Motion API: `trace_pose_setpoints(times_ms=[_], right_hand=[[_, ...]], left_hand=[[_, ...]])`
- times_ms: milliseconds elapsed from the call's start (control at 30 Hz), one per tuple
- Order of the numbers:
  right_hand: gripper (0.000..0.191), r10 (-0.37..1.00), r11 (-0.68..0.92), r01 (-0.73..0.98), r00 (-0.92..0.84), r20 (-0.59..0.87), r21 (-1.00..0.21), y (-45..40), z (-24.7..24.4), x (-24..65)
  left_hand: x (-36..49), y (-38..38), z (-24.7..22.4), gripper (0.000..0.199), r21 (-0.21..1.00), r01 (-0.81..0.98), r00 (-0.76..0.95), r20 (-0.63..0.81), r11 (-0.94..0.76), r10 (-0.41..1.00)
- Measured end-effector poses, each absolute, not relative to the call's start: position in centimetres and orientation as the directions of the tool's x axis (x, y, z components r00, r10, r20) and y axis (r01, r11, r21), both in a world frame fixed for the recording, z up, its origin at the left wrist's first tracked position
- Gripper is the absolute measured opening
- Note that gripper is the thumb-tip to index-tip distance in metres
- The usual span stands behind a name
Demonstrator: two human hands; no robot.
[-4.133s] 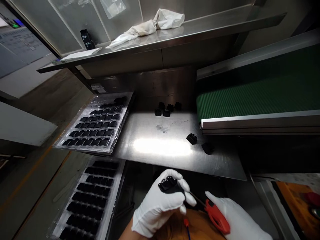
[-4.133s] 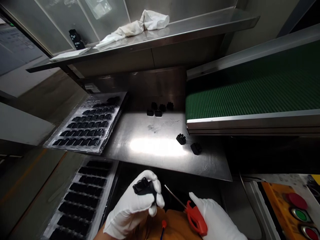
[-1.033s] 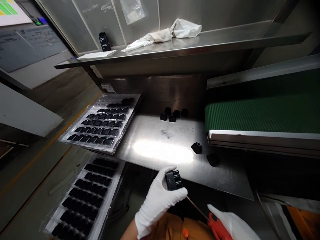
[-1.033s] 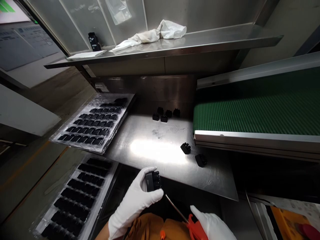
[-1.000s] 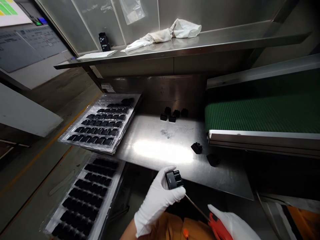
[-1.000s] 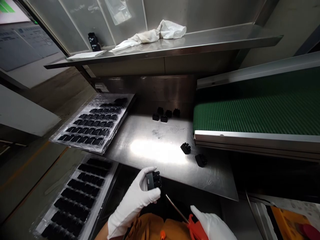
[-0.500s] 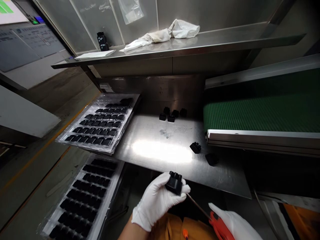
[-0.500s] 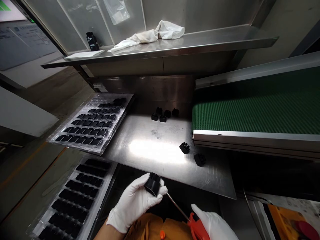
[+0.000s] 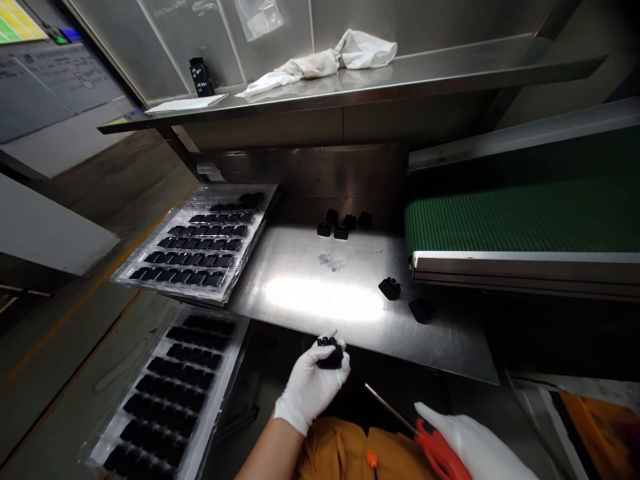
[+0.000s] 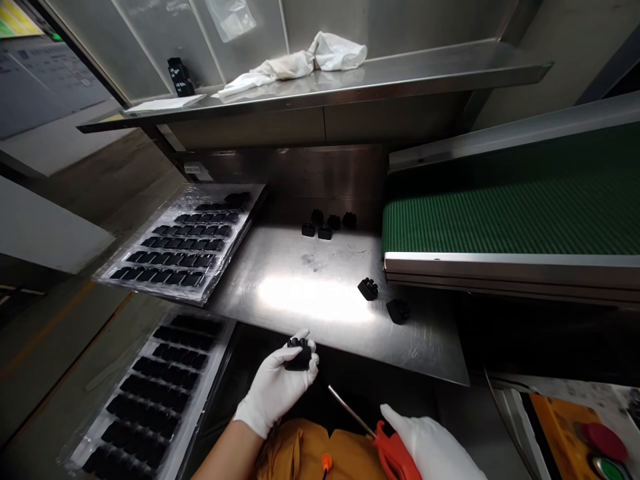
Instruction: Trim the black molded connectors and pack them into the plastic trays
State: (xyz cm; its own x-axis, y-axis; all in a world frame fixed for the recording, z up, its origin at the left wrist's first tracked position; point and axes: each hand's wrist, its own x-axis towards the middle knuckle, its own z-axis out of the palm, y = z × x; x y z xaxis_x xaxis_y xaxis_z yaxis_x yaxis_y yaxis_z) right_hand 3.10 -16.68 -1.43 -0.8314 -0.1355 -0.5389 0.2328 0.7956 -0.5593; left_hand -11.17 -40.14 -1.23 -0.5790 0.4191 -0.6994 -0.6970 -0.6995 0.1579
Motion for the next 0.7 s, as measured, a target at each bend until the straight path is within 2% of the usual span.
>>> trace_pose_setpoints(times_ms=[100, 167, 300, 467, 700], right_hand=[[0.067, -0.175, 0.826, 0.220, -0.775, -0.608, -0.519, -17.8, -0.6, 2.4], [0.062, -0.180, 0.843, 0.216, -0.751, -0.635, -0.493, -18.1, -0.3, 1.9], [0.056, -0.141, 0.834, 0.242, -0.775, -0.616, -0.496, -17.9, -0.2, 1.3], [0.046, -0.164, 0.793, 0.270, -0.768, -0.619, -0.546, -17.4, -0.1, 1.4], [0.065, -0.220, 0.769, 0.266, -0.744, -0.631, -0.581, -17.2, -0.1, 1.7]], left_hand=[[-10.9, -39.3, -3.9, 0.027, 0.150, -0.623, -0.518, -0.814, -0.768, 0.261], [-10.7, -38.8, -5.1, 0.022, 0.120, -0.599, -0.457, -0.863, -0.792, 0.215], [-10.7, -38.7, -5.8, 0.015, 0.064, -0.590, -0.392, -0.894, -0.805, 0.217], [-11.2, -39.1, -5.2, 0.020, 0.060, -0.547, -0.381, -0.906, -0.835, 0.184], [-10.9, -38.9, -2.0, 0.019, 0.005, -0.497, -0.364, -0.909, -0.868, 0.204]])
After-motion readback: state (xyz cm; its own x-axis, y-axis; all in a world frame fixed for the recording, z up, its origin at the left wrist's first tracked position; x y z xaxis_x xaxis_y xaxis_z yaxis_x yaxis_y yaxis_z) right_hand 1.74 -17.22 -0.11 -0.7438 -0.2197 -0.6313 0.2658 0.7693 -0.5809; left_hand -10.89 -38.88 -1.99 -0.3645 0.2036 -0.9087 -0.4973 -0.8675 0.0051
